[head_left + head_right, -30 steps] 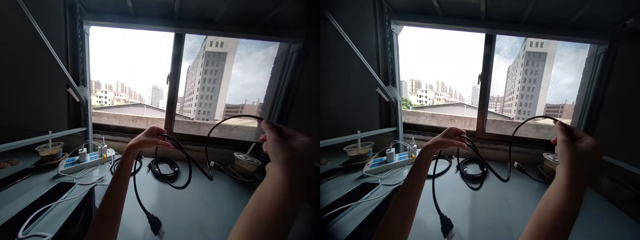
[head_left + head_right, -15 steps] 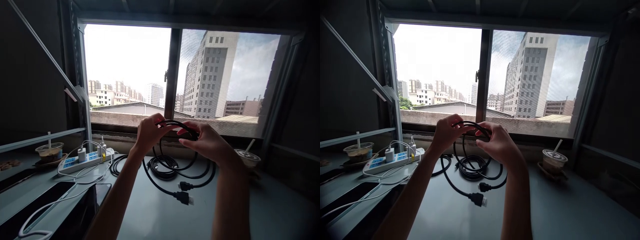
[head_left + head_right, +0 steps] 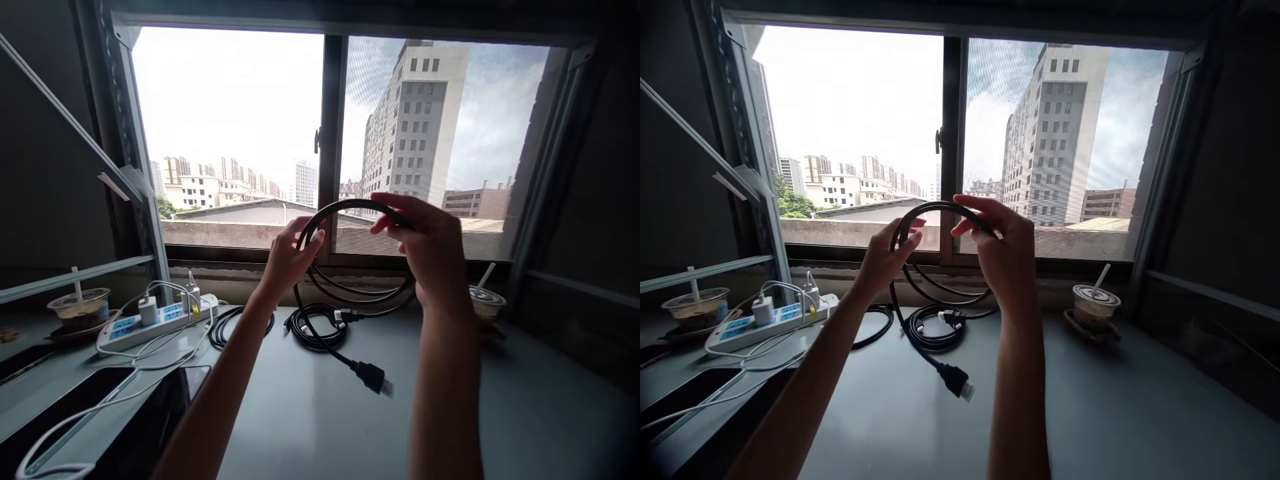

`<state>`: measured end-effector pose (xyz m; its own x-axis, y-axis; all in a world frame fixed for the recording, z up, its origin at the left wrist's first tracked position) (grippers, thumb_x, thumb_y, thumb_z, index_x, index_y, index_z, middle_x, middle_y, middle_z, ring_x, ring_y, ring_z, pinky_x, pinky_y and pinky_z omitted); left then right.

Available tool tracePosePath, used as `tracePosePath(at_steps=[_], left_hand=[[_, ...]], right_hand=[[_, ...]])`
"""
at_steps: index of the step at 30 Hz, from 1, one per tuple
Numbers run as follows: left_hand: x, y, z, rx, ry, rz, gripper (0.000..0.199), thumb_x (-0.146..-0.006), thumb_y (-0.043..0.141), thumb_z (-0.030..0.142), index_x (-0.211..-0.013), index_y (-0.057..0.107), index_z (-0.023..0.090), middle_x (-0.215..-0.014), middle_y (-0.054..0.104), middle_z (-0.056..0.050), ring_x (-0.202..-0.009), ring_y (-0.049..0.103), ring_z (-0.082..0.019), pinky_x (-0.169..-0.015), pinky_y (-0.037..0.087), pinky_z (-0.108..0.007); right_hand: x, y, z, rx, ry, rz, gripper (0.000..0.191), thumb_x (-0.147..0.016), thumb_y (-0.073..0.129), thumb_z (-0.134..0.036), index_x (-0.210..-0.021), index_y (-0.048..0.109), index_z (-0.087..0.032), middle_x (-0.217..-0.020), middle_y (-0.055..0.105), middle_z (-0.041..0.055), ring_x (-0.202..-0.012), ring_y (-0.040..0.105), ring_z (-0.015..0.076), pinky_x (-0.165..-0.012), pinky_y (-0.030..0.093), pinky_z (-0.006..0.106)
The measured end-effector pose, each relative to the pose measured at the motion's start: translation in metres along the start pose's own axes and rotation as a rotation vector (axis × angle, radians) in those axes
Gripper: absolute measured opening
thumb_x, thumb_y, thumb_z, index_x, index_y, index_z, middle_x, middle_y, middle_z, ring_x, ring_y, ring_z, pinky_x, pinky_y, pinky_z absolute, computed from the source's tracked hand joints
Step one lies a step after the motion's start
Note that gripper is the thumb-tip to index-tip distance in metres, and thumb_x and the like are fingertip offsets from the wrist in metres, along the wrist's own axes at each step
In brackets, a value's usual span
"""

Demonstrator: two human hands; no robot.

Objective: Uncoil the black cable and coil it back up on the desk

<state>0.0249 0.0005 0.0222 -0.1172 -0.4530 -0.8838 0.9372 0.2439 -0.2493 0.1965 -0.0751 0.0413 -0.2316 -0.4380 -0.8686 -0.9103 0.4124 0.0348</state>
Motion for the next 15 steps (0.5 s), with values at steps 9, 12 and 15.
tracePosePath(at_steps=[9, 12, 15], left_hand=[[0.005, 0.007, -0.008, 0.551, -0.485, 0.028, 0.050, -0.080, 0.053, 0.046, -0.044, 0.030, 0.020, -0.037, 0.032, 0.006, -0.033, 0.032, -0.006, -0.036, 0.027, -0.022], [0.005, -0.004, 0.000, 0.393, -0.368, 0.197, 0.049, -0.076, 0.058, 0.036, -0.042, 0.028, 0.019, -0.038, 0.020, 0.008, -0.034, 0.017, -0.004, -0.036, 0.013, -0.023], [0.007, -0.009, 0.016, 0.101, -0.131, 0.288, 0.048, -0.073, 0.062, 0.032, -0.039, 0.032, 0.017, -0.041, 0.020, 0.007, -0.041, 0.018, -0.004, -0.040, 0.015, -0.023]], right_hand=[[-0.002, 0.005, 0.017, 0.034, 0.032, -0.079, 0.036, -0.068, 0.056, -0.012, -0.102, 0.065, -0.021, -0.073, 0.065, -0.0003, -0.071, 0.060, 0.0138, -0.060, 0.046, 0.025], [0.001, 0.010, 0.019, 0.122, 0.082, -0.237, 0.024, -0.070, 0.061, -0.021, -0.093, 0.066, -0.017, -0.078, 0.067, 0.0027, -0.067, 0.060, 0.0135, -0.057, 0.047, 0.025], [0.006, 0.017, 0.017, 0.091, 0.200, -0.388, 0.027, -0.074, 0.062, -0.036, -0.092, 0.064, -0.016, -0.074, 0.066, 0.0027, -0.044, 0.050, 0.0072, -0.040, 0.039, 0.020]])
Point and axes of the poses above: each hand's wrist, its own x-axis away from the middle knuckle, its own y-axis out of the palm, z = x × y, the point moved 3 cm from there along -x, towards the middle knuckle
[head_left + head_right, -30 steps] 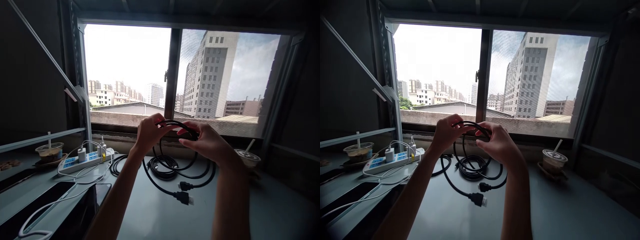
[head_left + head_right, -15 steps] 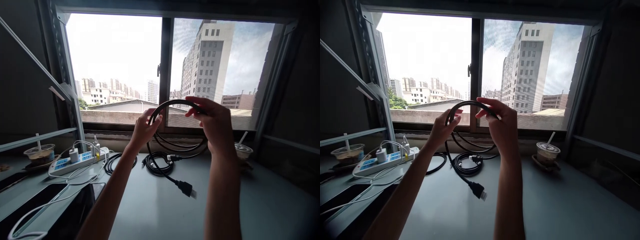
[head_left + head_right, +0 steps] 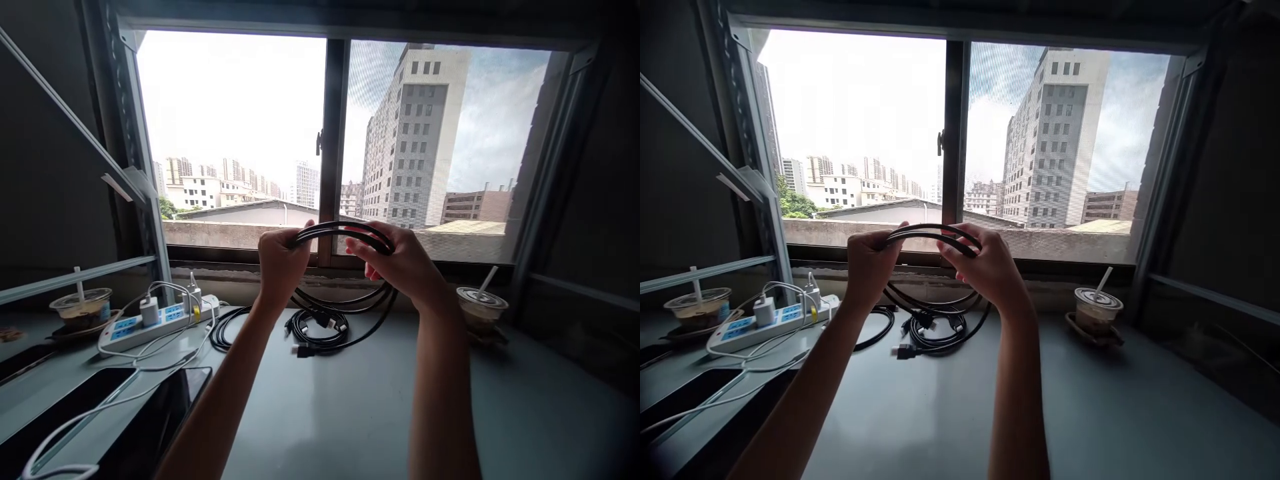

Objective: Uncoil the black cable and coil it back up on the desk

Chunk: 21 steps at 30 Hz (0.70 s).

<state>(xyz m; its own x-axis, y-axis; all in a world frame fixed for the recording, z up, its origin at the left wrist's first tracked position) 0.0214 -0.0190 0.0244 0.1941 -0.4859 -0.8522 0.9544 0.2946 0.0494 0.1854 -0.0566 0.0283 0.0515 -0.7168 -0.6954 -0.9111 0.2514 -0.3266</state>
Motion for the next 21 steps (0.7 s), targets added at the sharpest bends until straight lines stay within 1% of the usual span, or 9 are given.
tracePosePath(at_steps=[1, 3, 6, 8, 10, 13, 15, 18, 21], left_hand=[[0.002, 0.001, 0.004, -0.038, 0.045, -0.009, 0.049, -0.073, 0.062, 0.032, -0.038, 0.032, 0.016, -0.041, 0.019, 0.007, -0.042, 0.018, -0.004, -0.041, 0.015, -0.023], [0.005, 0.004, 0.009, -0.028, 0.043, -0.045, 0.050, -0.074, 0.061, 0.034, -0.038, 0.032, 0.016, -0.042, 0.019, 0.007, -0.043, 0.018, -0.004, -0.042, 0.015, -0.023], [0.007, 0.007, 0.011, 0.053, -0.035, -0.081, 0.049, -0.074, 0.061, 0.035, -0.039, 0.034, 0.016, -0.042, 0.021, 0.007, -0.042, 0.019, -0.004, -0.041, 0.016, -0.023], [0.005, 0.006, 0.009, 0.130, -0.108, -0.079, 0.047, -0.074, 0.062, 0.034, -0.040, 0.035, 0.016, -0.041, 0.023, 0.007, -0.040, 0.019, -0.003, -0.040, 0.016, -0.022], [0.004, 0.005, 0.005, 0.252, -0.220, -0.052, 0.046, -0.074, 0.062, 0.031, -0.041, 0.034, 0.017, -0.040, 0.024, 0.008, -0.037, 0.019, -0.002, -0.038, 0.016, -0.021], [0.006, 0.009, -0.005, 0.434, -0.399, -0.046, 0.045, -0.075, 0.061, 0.032, -0.044, 0.033, 0.017, -0.038, 0.025, 0.009, -0.032, 0.019, -0.001, -0.033, 0.014, -0.019], [0.010, 0.017, -0.011, 0.473, -0.450, -0.109, 0.042, -0.077, 0.060, 0.034, -0.047, 0.036, 0.017, -0.037, 0.030, 0.009, -0.030, 0.026, -0.002, -0.032, 0.019, -0.017], [0.019, 0.033, -0.020, 0.384, -0.458, -0.247, 0.033, -0.079, 0.056, 0.032, -0.052, 0.045, 0.017, -0.039, 0.042, 0.006, -0.033, 0.046, -0.007, -0.035, 0.036, -0.018], [0.032, 0.048, -0.025, 0.210, -0.514, -0.391, 0.030, -0.080, 0.054, 0.033, -0.056, 0.053, 0.015, -0.042, 0.050, 0.002, -0.036, 0.053, -0.011, -0.036, 0.042, -0.021]], right_hand=[[0.001, 0.003, -0.001, -0.020, 0.023, -0.042, 0.029, -0.076, 0.060, -0.040, -0.089, 0.064, -0.015, -0.070, 0.066, 0.0021, -0.037, 0.044, 0.0049, -0.035, 0.034, 0.018], [0.003, 0.006, -0.005, -0.038, 0.037, -0.071, 0.030, -0.077, 0.059, -0.044, -0.079, 0.063, -0.014, -0.058, 0.062, 0.0003, -0.032, 0.035, 0.0025, -0.031, 0.025, 0.017], [0.006, 0.005, -0.010, -0.073, 0.034, -0.055, 0.032, -0.073, 0.064, -0.045, -0.067, 0.059, -0.014, -0.044, 0.050, -0.0035, -0.034, 0.033, 0.0021, -0.031, 0.020, 0.016], [0.009, 0.003, -0.013, -0.118, 0.051, -0.087, 0.033, -0.071, 0.067, -0.047, -0.066, 0.059, -0.015, -0.042, 0.044, -0.0054, -0.035, 0.032, 0.0019, -0.032, 0.018, 0.016], [0.012, 0.000, -0.017, -0.168, 0.077, -0.087, 0.033, -0.070, 0.067, -0.048, -0.069, 0.061, -0.016, -0.040, 0.039, -0.0070, -0.033, 0.030, 0.0019, -0.031, 0.016, 0.016], [0.014, -0.005, -0.022, -0.236, 0.103, 0.033, 0.031, -0.069, 0.068, -0.048, -0.072, 0.064, -0.017, -0.038, 0.031, -0.0091, -0.030, 0.025, 0.0015, -0.030, 0.013, 0.017], [0.015, -0.008, -0.024, -0.273, 0.113, 0.145, 0.026, -0.067, 0.071, -0.043, -0.069, 0.065, -0.017, -0.036, 0.027, -0.0098, -0.029, 0.022, 0.0010, -0.029, 0.013, 0.017], [0.015, -0.012, -0.025, -0.316, 0.115, 0.342, 0.018, -0.062, 0.076, -0.033, -0.064, 0.066, -0.018, -0.033, 0.027, -0.0103, -0.028, 0.020, 0.0010, -0.028, 0.011, 0.017], [0.016, -0.018, -0.027, -0.365, 0.060, 0.575, 0.015, -0.059, 0.077, -0.027, -0.058, 0.065, -0.018, -0.032, 0.029, -0.0093, -0.027, 0.021, 0.0020, -0.027, 0.010, 0.019]])
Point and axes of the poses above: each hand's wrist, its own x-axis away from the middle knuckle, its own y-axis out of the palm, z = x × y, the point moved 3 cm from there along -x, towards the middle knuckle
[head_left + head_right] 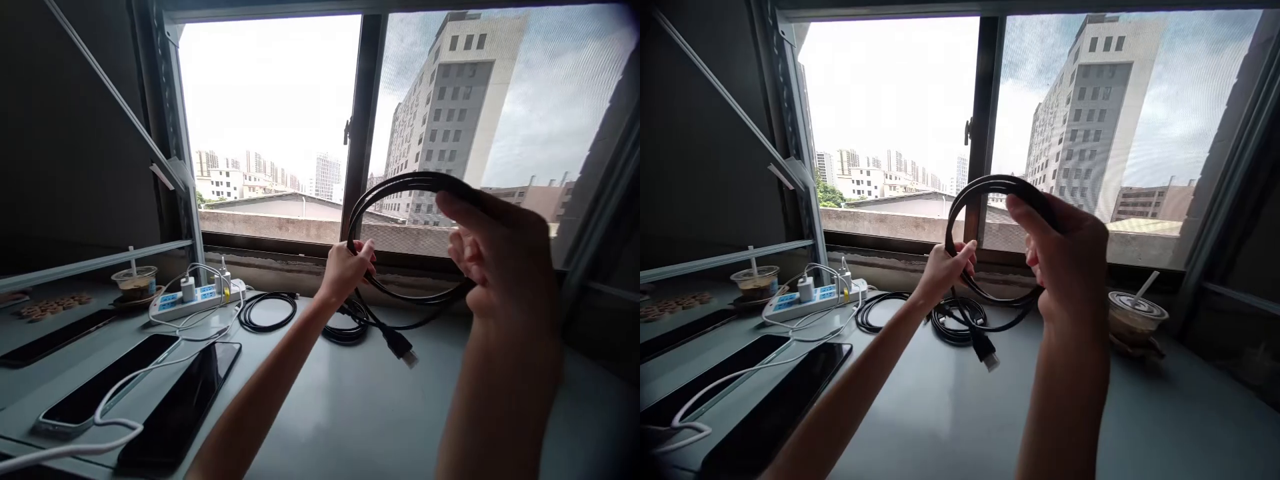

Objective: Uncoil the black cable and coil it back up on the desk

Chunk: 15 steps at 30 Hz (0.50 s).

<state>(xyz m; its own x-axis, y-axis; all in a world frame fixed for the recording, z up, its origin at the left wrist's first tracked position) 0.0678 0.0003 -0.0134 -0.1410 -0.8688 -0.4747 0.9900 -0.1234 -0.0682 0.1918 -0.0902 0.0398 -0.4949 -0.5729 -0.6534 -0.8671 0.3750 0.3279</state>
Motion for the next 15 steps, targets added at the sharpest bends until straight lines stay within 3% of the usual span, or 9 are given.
tracePosePath(at_steps=[3, 5, 7, 10, 15], left_hand=[[0.006, 0.015, -0.007, -0.079, -0.149, -0.146, 0.032, -0.080, 0.050, 0.031, -0.053, 0.055, 0.014, -0.041, 0.052, 0.000, -0.031, 0.051, -0.013, -0.032, 0.039, -0.023], [0.011, 0.020, -0.007, -0.077, -0.205, -0.211, 0.038, -0.081, 0.045, 0.028, -0.047, 0.052, 0.014, -0.040, 0.052, -0.002, -0.029, 0.049, -0.013, -0.031, 0.036, -0.022], [0.013, 0.022, -0.008, -0.078, -0.248, -0.284, 0.044, -0.082, 0.040, 0.029, -0.042, 0.049, 0.014, -0.039, 0.052, -0.003, -0.028, 0.048, -0.012, -0.031, 0.035, -0.022], [0.014, 0.022, -0.013, -0.076, -0.322, -0.503, 0.052, -0.085, 0.031, 0.035, -0.045, 0.054, 0.013, -0.039, 0.053, -0.006, -0.032, 0.052, -0.014, -0.038, 0.041, -0.024], [0.014, 0.011, -0.013, -0.068, -0.361, -0.874, 0.064, -0.088, 0.019, 0.046, -0.062, 0.067, 0.012, -0.057, 0.066, -0.011, -0.057, 0.064, -0.019, -0.064, 0.051, -0.030]], right_hand=[[0.001, -0.002, -0.004, -0.028, -0.105, 0.144, 0.014, -0.059, 0.076, -0.025, -0.056, 0.065, -0.018, -0.033, 0.031, -0.0084, -0.028, 0.025, 0.0032, -0.027, 0.012, 0.019], [0.003, 0.000, -0.007, -0.001, -0.155, 0.172, 0.011, -0.060, 0.076, -0.025, -0.060, 0.067, -0.018, -0.034, 0.032, -0.0081, -0.029, 0.026, 0.0036, -0.026, 0.013, 0.019], [0.007, 0.005, -0.008, 0.030, -0.196, 0.171, 0.009, -0.062, 0.074, -0.025, -0.063, 0.069, -0.018, -0.035, 0.034, -0.0078, -0.029, 0.027, 0.0038, -0.026, 0.013, 0.019], [0.012, 0.014, -0.008, 0.064, -0.261, 0.141, 0.010, -0.066, 0.071, -0.026, -0.067, 0.069, -0.016, -0.038, 0.036, -0.0072, -0.030, 0.029, 0.0036, -0.027, 0.015, 0.020], [0.015, 0.026, -0.003, 0.033, -0.291, 0.028, 0.010, -0.069, 0.070, -0.028, -0.071, 0.069, -0.018, -0.042, 0.037, -0.0073, -0.031, 0.029, 0.0036, -0.027, 0.017, 0.021]])
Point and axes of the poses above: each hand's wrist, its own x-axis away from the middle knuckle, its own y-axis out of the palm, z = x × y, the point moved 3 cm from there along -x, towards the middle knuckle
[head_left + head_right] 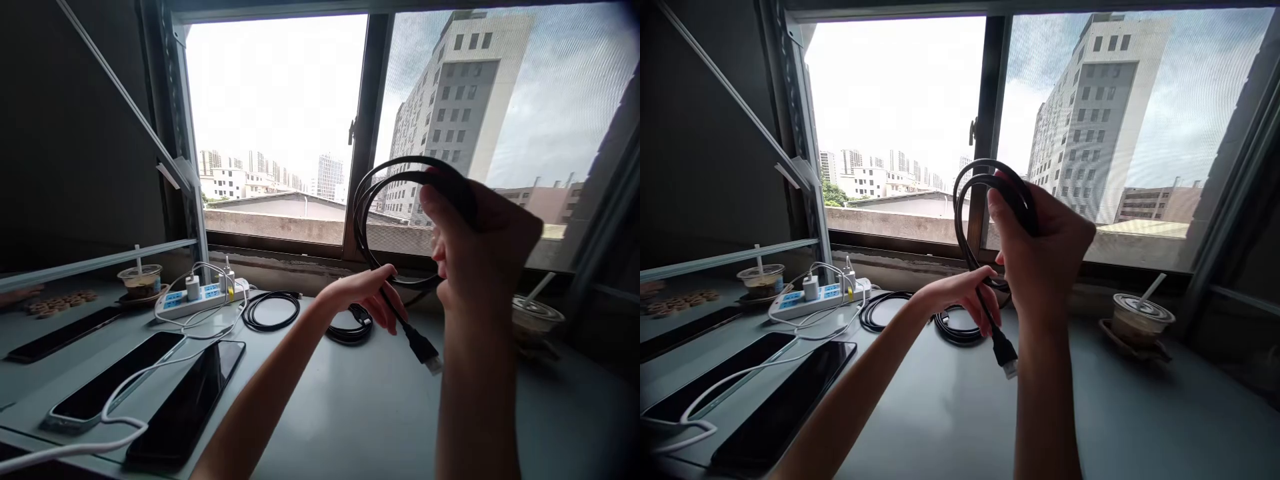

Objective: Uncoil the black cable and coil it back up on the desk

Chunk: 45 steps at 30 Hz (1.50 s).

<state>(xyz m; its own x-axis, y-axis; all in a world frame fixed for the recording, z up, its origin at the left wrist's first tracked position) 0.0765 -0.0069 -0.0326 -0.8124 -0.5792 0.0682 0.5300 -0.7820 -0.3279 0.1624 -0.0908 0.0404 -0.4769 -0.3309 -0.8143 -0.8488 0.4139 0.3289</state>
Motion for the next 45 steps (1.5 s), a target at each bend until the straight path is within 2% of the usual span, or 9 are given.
tracePosePath(at_steps=[5, 10, 16, 23, 27, 32, 35, 39, 45], left_hand=[[0.014, -0.008, 0.006, 0.035, -0.019, -0.108, 0.053, -0.086, 0.028, 0.049, -0.087, 0.070, 0.016, -0.087, 0.071, -0.010, -0.076, 0.065, -0.022, -0.070, 0.050, -0.033], [0.015, -0.015, 0.011, 0.178, 0.121, 0.095, 0.032, -0.087, 0.039, 0.035, -0.102, 0.059, 0.015, -0.109, 0.066, -0.011, -0.081, 0.066, -0.021, -0.072, 0.050, -0.032], [0.006, -0.020, 0.015, 0.353, 0.418, 0.289, 0.026, -0.087, 0.044, 0.037, -0.085, 0.057, 0.015, -0.102, 0.068, -0.009, -0.084, 0.066, -0.020, -0.082, 0.047, -0.034], [0.008, -0.034, 0.018, 0.468, 0.616, 0.570, 0.038, -0.083, 0.046, 0.055, -0.073, 0.042, 0.019, -0.057, 0.060, 0.002, -0.073, 0.067, -0.016, -0.072, 0.048, -0.025], [0.024, -0.049, 0.025, 0.350, 0.641, 0.665, 0.026, -0.089, 0.043, 0.045, -0.079, 0.044, 0.021, -0.041, 0.035, 0.010, -0.050, 0.061, -0.012, -0.054, 0.046, -0.022], [0.052, -0.061, 0.037, 0.075, 0.686, 0.851, 0.027, -0.081, 0.061, 0.032, -0.104, 0.048, 0.026, -0.042, 0.043, 0.012, -0.028, 0.040, -0.006, -0.029, 0.026, -0.019], [0.065, -0.061, 0.042, -0.093, 0.699, 0.922, 0.021, -0.078, 0.064, 0.036, -0.091, 0.058, 0.021, -0.038, 0.041, 0.012, -0.026, 0.036, -0.003, -0.027, 0.022, -0.017], [0.077, -0.062, 0.045, -0.186, 0.683, 1.024, 0.022, -0.074, 0.069, 0.034, -0.089, 0.063, 0.019, -0.034, 0.039, 0.013, -0.027, 0.032, 0.000, -0.029, 0.020, -0.015], [0.085, -0.069, 0.045, -0.093, 0.704, 1.104, 0.024, -0.070, 0.070, 0.042, -0.067, 0.061, 0.020, -0.032, 0.037, 0.010, -0.030, 0.029, -0.003, -0.030, 0.013, -0.021]], right_hand=[[-0.003, -0.001, 0.003, -0.190, 0.032, 0.000, 0.019, -0.064, 0.074, -0.027, -0.080, 0.070, -0.018, -0.036, 0.035, -0.0093, -0.028, 0.024, 0.0044, -0.029, 0.013, 0.024], [-0.009, -0.003, 0.013, -0.322, 0.147, 0.036, 0.016, -0.062, 0.074, -0.026, -0.071, 0.063, -0.018, -0.029, 0.028, -0.0110, -0.026, 0.017, 0.0046, -0.032, 0.006, 0.026], [-0.019, -0.007, 0.048, -0.173, 0.293, 0.040, 0.023, -0.068, 0.064, -0.045, -0.075, 0.053, -0.026, -0.039, 0.023, -0.0106, -0.030, 0.017, 0.0072, -0.032, 0.012, 0.026], [-0.021, -0.003, 0.077, -0.188, 0.436, -0.010, 0.033, -0.060, 0.069, -0.031, -0.090, 0.060, -0.019, -0.049, 0.038, -0.0097, -0.037, 0.031, 0.0046, -0.035, 0.026, 0.019], [-0.022, -0.005, 0.073, 0.059, 0.279, -0.031, 0.037, -0.066, 0.066, -0.029, -0.100, 0.058, -0.018, -0.067, 0.057, -0.0038, -0.040, 0.044, 0.0059, -0.039, 0.038, 0.021], [-0.021, 0.001, 0.069, 0.360, 0.026, -0.158, 0.049, -0.075, 0.061, -0.029, -0.121, 0.047, -0.023, -0.097, 0.061, 0.0063, -0.073, 0.061, 0.0151, -0.053, 0.048, 0.025], [-0.019, 0.008, 0.069, 0.483, -0.081, -0.120, 0.047, -0.075, 0.062, -0.028, -0.120, 0.050, -0.024, -0.109, 0.059, 0.0090, -0.096, 0.058, 0.0192, -0.066, 0.050, 0.028], [-0.015, 0.018, 0.072, 0.409, 0.011, -0.274, 0.024, -0.078, 0.060, -0.038, -0.094, 0.063, -0.020, -0.092, 0.065, 0.0061, -0.082, 0.061, 0.0168, -0.065, 0.048, 0.027], [-0.008, 0.017, 0.063, 0.319, 0.170, -0.493, 0.042, -0.071, 0.060, -0.059, -0.068, 0.066, -0.017, -0.061, 0.061, 0.0019, -0.053, 0.057, 0.0119, -0.049, 0.041, 0.023]])
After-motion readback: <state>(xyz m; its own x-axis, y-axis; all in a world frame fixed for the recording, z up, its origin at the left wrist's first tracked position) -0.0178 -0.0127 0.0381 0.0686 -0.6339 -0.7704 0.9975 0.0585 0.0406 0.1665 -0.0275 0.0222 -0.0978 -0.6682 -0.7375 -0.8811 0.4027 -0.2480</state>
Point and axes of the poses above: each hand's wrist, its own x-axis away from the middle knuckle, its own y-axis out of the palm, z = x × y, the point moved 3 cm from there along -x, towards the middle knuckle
